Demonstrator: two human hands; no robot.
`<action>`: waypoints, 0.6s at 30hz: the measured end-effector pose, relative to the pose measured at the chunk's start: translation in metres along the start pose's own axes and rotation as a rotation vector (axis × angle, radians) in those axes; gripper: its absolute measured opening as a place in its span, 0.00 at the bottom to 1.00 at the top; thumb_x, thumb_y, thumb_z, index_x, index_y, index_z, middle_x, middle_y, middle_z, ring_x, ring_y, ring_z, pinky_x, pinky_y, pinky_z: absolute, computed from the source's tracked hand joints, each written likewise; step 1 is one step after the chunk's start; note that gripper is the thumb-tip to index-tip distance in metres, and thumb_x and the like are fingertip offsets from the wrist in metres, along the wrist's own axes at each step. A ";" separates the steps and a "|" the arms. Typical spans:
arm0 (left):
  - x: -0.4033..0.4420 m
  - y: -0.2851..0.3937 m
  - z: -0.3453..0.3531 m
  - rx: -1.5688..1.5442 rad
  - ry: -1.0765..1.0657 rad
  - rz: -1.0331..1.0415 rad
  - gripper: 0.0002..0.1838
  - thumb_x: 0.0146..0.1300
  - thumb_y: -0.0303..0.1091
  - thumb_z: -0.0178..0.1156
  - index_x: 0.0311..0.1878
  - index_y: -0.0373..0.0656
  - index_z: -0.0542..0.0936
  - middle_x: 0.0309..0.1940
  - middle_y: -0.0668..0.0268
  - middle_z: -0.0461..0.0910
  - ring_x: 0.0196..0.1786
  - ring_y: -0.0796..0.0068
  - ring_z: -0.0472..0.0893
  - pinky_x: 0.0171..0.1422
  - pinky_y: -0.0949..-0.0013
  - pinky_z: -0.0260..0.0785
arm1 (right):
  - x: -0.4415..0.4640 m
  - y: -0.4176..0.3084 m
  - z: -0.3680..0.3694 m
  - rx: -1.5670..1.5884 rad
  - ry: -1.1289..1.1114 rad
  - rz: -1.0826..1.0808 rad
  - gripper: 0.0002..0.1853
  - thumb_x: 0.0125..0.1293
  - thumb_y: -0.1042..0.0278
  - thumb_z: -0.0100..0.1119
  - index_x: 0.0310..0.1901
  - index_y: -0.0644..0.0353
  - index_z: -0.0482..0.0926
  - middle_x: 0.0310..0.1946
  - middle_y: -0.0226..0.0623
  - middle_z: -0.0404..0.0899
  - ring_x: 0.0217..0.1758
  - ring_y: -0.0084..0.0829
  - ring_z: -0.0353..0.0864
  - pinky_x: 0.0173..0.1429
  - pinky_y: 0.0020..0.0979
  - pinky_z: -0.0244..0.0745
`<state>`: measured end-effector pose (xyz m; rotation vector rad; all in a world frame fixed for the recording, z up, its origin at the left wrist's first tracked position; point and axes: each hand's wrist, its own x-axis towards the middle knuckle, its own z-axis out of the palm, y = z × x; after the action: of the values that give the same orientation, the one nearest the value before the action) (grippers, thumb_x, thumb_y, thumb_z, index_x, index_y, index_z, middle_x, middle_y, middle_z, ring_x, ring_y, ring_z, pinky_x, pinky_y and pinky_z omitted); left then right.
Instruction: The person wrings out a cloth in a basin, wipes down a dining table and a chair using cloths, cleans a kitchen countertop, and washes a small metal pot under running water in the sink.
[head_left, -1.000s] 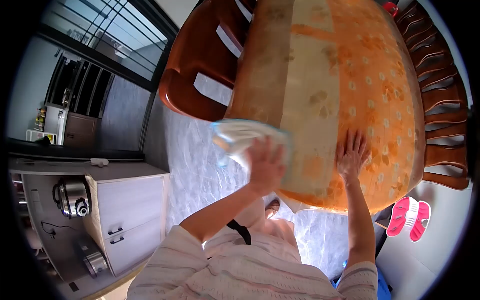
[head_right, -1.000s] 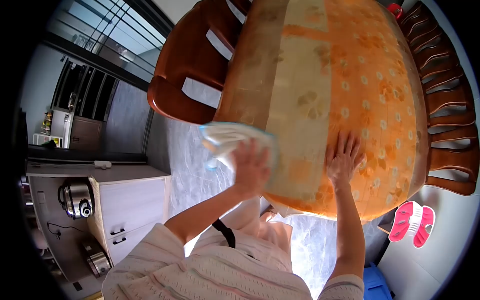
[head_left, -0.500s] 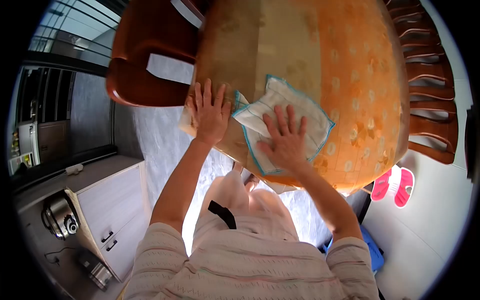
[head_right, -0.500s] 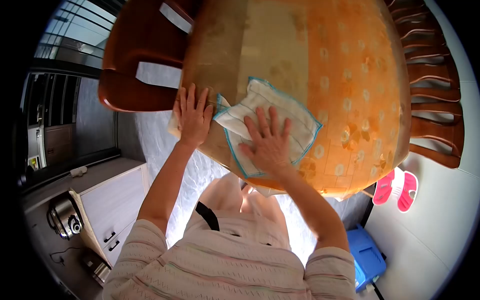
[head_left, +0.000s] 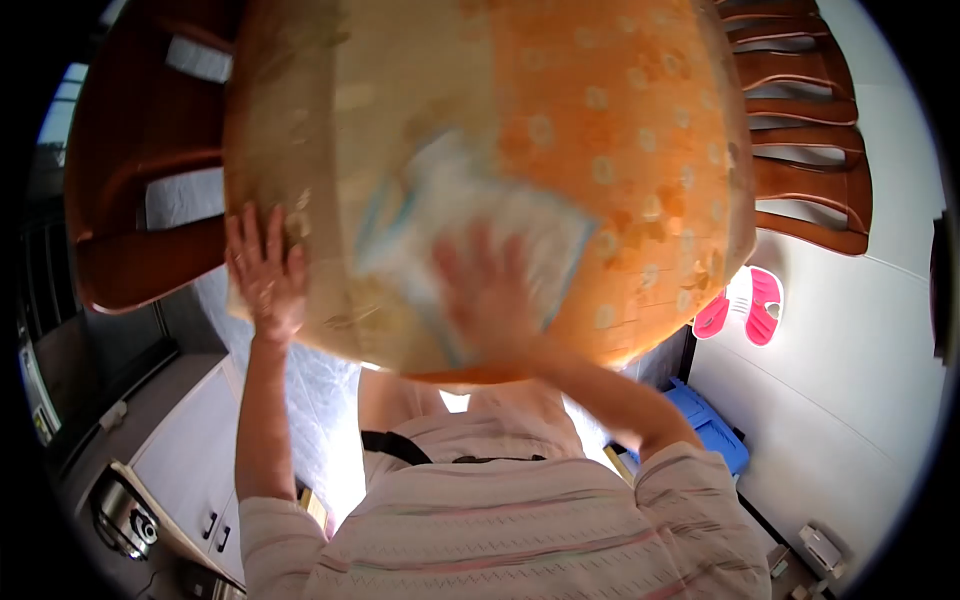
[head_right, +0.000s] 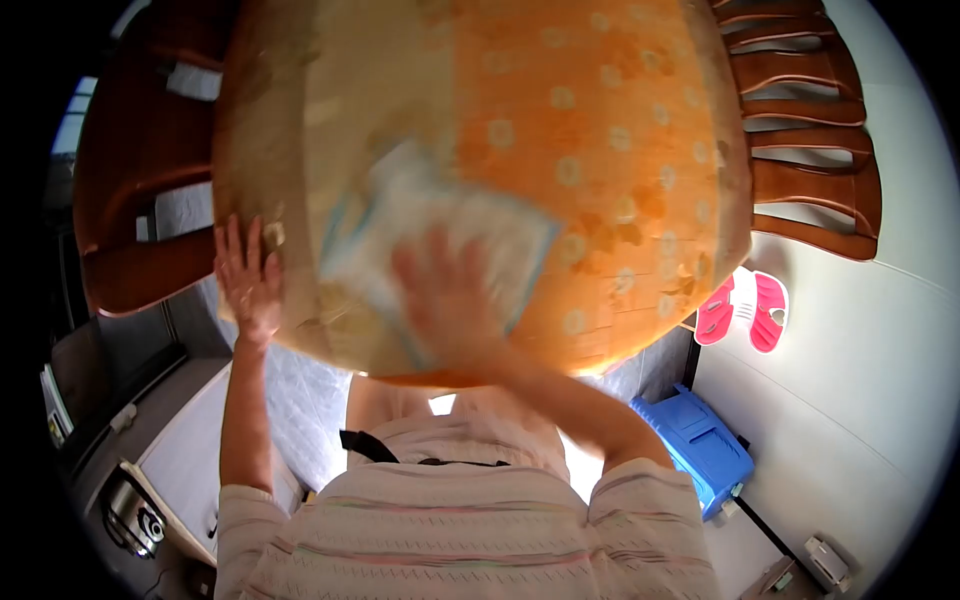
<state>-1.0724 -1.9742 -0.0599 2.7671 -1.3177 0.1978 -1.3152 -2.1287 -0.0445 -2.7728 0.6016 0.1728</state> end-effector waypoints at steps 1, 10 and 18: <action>0.001 -0.003 0.003 0.010 0.017 0.020 0.27 0.67 0.52 0.41 0.67 0.56 0.64 0.71 0.62 0.53 0.73 0.55 0.49 0.72 0.50 0.40 | -0.031 0.006 0.001 0.168 0.041 -0.181 0.32 0.54 0.59 0.57 0.64 0.42 0.64 0.70 0.28 0.54 0.74 0.44 0.44 0.71 0.59 0.36; 0.004 -0.013 0.013 0.120 -0.009 0.064 0.30 0.70 0.57 0.28 0.70 0.56 0.58 0.72 0.65 0.50 0.74 0.61 0.49 0.72 0.53 0.41 | -0.121 0.415 -0.079 -0.173 0.250 0.068 0.25 0.62 0.60 0.47 0.63 0.45 0.66 0.70 0.30 0.54 0.74 0.40 0.47 0.70 0.53 0.41; 0.022 0.046 -0.029 0.712 -0.469 -0.271 0.26 0.71 0.49 0.32 0.71 0.64 0.51 0.72 0.69 0.49 0.73 0.60 0.50 0.71 0.49 0.46 | -0.003 0.466 -0.113 -0.129 0.236 0.284 0.29 0.65 0.61 0.45 0.67 0.57 0.55 0.70 0.37 0.53 0.72 0.47 0.48 0.70 0.53 0.44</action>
<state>-1.0970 -2.0168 -0.0275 3.7448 -1.0649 -0.0130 -1.5088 -2.5673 -0.0591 -2.8403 1.0806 -0.0602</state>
